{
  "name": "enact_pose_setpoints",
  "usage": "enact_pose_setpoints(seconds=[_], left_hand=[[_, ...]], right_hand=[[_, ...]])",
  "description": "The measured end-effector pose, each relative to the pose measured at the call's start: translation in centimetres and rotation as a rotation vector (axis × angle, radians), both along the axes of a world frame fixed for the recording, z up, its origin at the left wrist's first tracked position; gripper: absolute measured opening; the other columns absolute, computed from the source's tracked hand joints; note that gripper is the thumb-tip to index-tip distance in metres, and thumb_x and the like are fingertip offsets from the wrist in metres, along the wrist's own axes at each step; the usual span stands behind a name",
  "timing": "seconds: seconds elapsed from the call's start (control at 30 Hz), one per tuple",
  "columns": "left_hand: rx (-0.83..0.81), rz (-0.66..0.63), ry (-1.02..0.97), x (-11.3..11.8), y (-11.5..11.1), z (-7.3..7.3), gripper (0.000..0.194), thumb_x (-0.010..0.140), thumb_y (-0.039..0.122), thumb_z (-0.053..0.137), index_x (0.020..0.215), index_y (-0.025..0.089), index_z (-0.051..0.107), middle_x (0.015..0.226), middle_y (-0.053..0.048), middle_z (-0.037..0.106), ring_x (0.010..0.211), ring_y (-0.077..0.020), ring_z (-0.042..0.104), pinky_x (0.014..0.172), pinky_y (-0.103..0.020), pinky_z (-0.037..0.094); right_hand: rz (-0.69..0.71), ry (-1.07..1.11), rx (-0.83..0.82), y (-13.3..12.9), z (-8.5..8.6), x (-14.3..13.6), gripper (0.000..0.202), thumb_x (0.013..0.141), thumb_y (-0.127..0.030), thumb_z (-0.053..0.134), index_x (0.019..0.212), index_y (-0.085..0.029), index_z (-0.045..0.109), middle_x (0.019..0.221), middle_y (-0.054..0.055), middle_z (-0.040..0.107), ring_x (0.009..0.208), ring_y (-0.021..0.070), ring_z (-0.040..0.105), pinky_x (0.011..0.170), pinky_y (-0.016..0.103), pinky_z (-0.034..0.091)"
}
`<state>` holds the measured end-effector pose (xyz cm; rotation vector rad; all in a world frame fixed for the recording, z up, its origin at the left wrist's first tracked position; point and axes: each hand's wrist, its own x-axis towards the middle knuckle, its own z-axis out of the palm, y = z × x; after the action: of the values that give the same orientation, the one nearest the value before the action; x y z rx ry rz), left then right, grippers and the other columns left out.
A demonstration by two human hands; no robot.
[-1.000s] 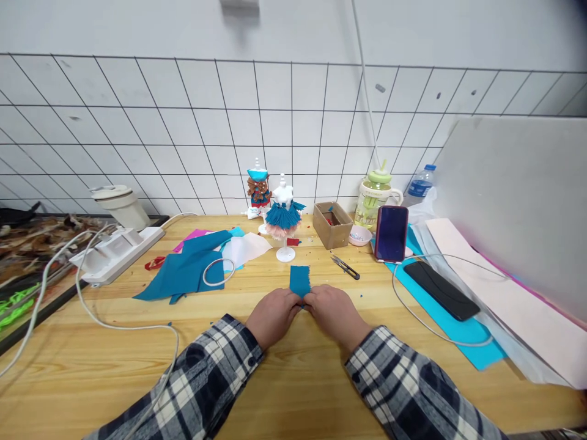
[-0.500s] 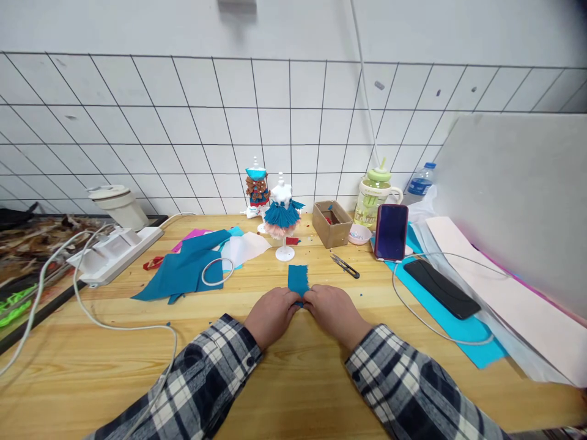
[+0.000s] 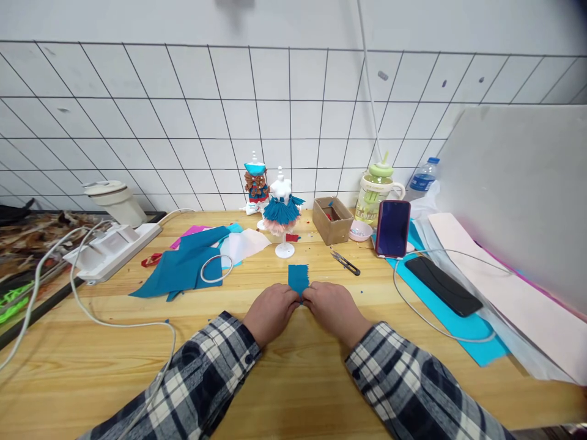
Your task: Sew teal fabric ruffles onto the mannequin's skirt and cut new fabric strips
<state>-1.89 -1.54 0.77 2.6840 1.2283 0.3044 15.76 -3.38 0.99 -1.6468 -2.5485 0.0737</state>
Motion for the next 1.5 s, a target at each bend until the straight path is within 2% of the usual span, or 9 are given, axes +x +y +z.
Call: enact_pose_setpoints(seconds=[0.1,0.37,0.5,0.77,0.93,1.13,1.3,1.5], left_hand=[[0.003,0.013,-0.006,0.00,0.02,-0.05,0.020,0.093,0.026,0.047,0.094,0.021,0.066,0.089,-0.004,0.068,0.085,-0.0204,0.060,0.076,-0.032,0.045],[0.060,-0.029,-0.015,-0.04,0.04,-0.08,0.026,0.093,0.026,0.045,0.087,0.020,0.070,0.087,-0.006,0.067,0.089,-0.0196,0.060,0.081,-0.032,0.046],[0.049,0.015,0.042,0.03,-0.08,0.30,0.026,0.092,0.027,0.046,0.083,0.021,0.069,0.081,-0.005,0.068,0.081,-0.0199,0.062,0.075,-0.032,0.046],[0.058,0.031,0.057,0.03,-0.14,0.18,0.028,0.094,0.030,0.044,0.085,0.021,0.069,0.082,-0.005,0.067,0.081,-0.0197,0.061,0.073,-0.031,0.045],[0.081,0.001,0.016,-0.01,-0.14,0.03,0.026,0.094,0.028,0.045,0.088,0.021,0.069,0.089,-0.006,0.067,0.088,-0.0196,0.060,0.079,-0.032,0.045],[0.039,0.009,0.028,-0.05,-0.01,0.03,0.022,0.093,0.027,0.047,0.092,0.020,0.067,0.087,-0.005,0.068,0.085,-0.0200,0.061,0.076,-0.032,0.045],[0.049,-0.015,0.041,0.01,0.08,0.20,0.026,0.093,0.026,0.045,0.085,0.020,0.069,0.085,-0.006,0.067,0.084,-0.0200,0.060,0.076,-0.032,0.045],[0.045,-0.021,0.047,0.00,-0.02,0.43,0.026,0.094,0.027,0.043,0.089,0.020,0.068,0.087,-0.005,0.068,0.084,-0.0201,0.061,0.077,-0.032,0.045]], right_hand=[[-0.008,0.024,-0.027,0.03,0.13,0.01,0.020,0.095,-0.030,0.044,0.095,-0.022,0.062,0.089,0.004,0.066,0.084,0.0171,0.061,0.068,0.026,0.039],[0.039,0.009,0.015,-0.03,0.31,-0.04,0.023,0.094,-0.030,0.044,0.085,-0.022,0.063,0.090,0.003,0.064,0.080,0.0162,0.061,0.064,0.025,0.038],[0.012,-0.012,0.001,-0.22,0.46,-0.14,0.021,0.094,-0.029,0.044,0.088,-0.022,0.063,0.086,0.003,0.064,0.075,0.0157,0.062,0.061,0.025,0.038],[-0.003,-0.009,-0.046,-0.06,0.44,-0.11,0.024,0.095,-0.032,0.043,0.092,-0.023,0.064,0.088,0.004,0.065,0.080,0.0168,0.062,0.065,0.025,0.040],[0.020,0.003,-0.013,-0.05,0.23,-0.09,0.025,0.096,-0.029,0.041,0.089,-0.022,0.064,0.092,0.004,0.064,0.083,0.0159,0.061,0.068,0.025,0.040],[0.006,-0.001,-0.046,0.00,0.18,0.00,0.019,0.095,-0.030,0.045,0.096,-0.023,0.062,0.090,0.004,0.066,0.084,0.0169,0.062,0.070,0.026,0.040],[0.019,-0.021,-0.048,-0.06,0.49,-0.08,0.024,0.096,-0.031,0.042,0.091,-0.022,0.063,0.093,0.005,0.064,0.086,0.0167,0.061,0.071,0.025,0.041],[0.014,-0.020,-0.042,-0.13,0.51,0.03,0.020,0.095,-0.030,0.044,0.094,-0.022,0.063,0.091,0.005,0.065,0.087,0.0175,0.062,0.071,0.026,0.041]])
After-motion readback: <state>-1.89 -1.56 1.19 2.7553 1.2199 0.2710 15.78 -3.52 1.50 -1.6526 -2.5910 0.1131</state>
